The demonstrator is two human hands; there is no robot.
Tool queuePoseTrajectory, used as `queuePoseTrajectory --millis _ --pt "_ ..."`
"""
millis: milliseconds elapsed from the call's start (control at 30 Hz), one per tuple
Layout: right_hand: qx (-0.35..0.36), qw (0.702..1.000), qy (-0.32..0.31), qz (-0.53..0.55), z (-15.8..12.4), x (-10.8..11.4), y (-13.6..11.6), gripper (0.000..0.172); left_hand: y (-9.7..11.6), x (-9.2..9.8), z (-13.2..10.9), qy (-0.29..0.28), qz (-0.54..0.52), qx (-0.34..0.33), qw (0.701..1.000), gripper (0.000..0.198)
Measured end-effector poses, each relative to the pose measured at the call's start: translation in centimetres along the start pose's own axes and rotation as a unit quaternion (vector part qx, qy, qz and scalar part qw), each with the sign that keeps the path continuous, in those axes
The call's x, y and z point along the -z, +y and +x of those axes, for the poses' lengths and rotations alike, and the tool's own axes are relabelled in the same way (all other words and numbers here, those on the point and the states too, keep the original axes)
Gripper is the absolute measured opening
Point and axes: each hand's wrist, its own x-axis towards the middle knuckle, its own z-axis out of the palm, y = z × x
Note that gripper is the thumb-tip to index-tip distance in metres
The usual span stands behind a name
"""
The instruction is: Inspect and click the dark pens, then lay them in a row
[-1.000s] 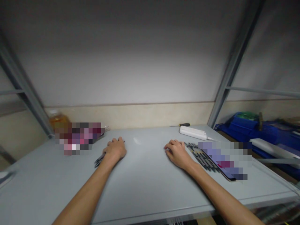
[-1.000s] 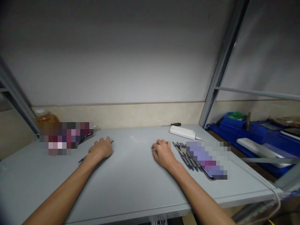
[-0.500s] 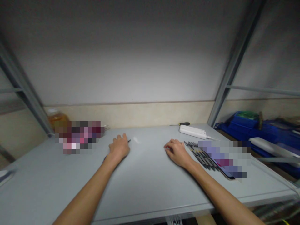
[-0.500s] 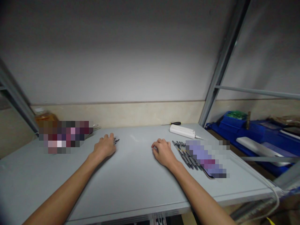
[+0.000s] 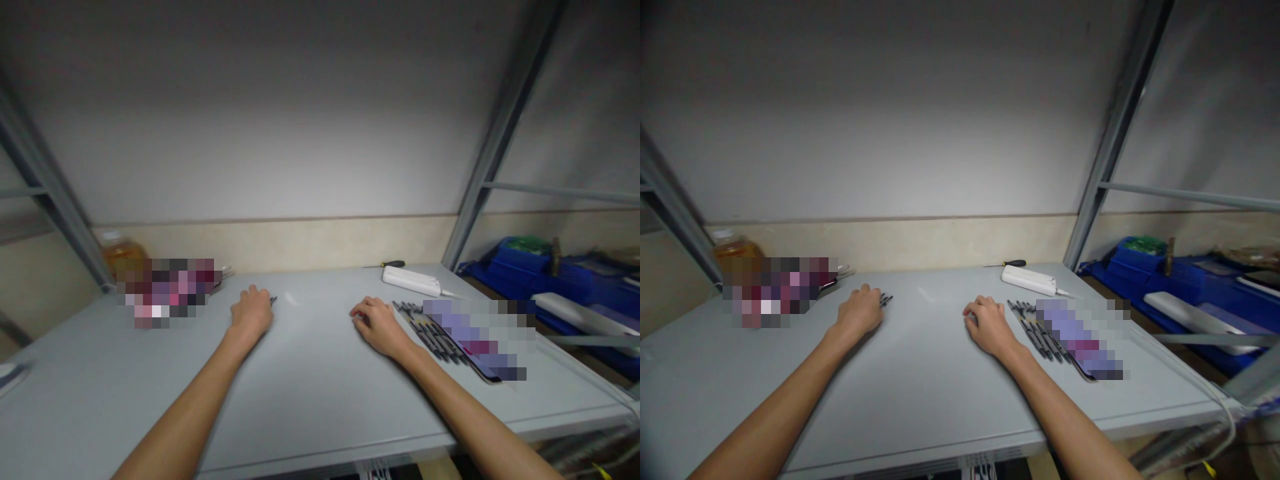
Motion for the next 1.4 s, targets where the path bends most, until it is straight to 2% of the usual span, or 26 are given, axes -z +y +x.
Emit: queuePoseTrajectory --millis 300,433,533,600,733,800,867,967,1167,1300,1400 --pt "0.000 1.000 -0.004 -0.005 0.0 0.0 0.0 0.021 0.0 0.2 -0.1 0.011 -0.006 -0.004 1.000 0.033" --pt "0.000 1.000 -0.002 0.000 0.0 0.1 -0.1 0.020 0.4 0.3 -0.1 0.039 -0.021 -0.039 0.998 0.030" --pt "0.016 0.999 0.020 0.028 0.0 0.0 -0.2 0.019 1.3 0.2 -0.5 0.065 -0.071 -0.134 0.986 0.030" --pt "0.036 0.997 0.036 0.062 0.1 0.0 -0.3 0.020 2.3 -0.1 -1.1 0.073 -0.125 -0.224 0.964 0.029" --pt "0.065 0.984 0.059 0.154 0.1 0.0 -0.9 0.024 4.7 -0.9 -2.5 0.091 -0.235 -0.393 0.884 0.028" --pt "0.066 0.978 0.040 0.195 0.0 0.1 -1.2 0.025 5.6 -1.3 -3.1 0.098 -0.265 -0.445 0.850 0.027" --pt "0.057 0.974 0.006 0.221 0.0 0.2 -1.5 0.028 6.0 -1.6 -3.4 0.108 -0.281 -0.455 0.838 0.027" --pt "0.026 0.968 -0.014 0.250 -0.1 0.4 -1.5 0.034 5.8 -1.6 -3.2 0.117 -0.280 -0.445 0.843 0.029" --pt "-0.056 0.957 0.073 0.275 0.5 0.7 0.0 0.040 4.0 -1.4 -1.6 0.151 -0.263 -0.399 0.866 0.020" --pt "-0.110 0.952 0.071 0.276 0.7 0.9 0.7 0.047 3.3 -1.2 -1.1 0.165 -0.259 -0.390 0.868 0.021" --pt "-0.097 0.968 0.094 0.210 0.4 1.0 0.4 0.045 3.6 -1.1 -1.3 0.176 -0.253 -0.398 0.864 0.023"
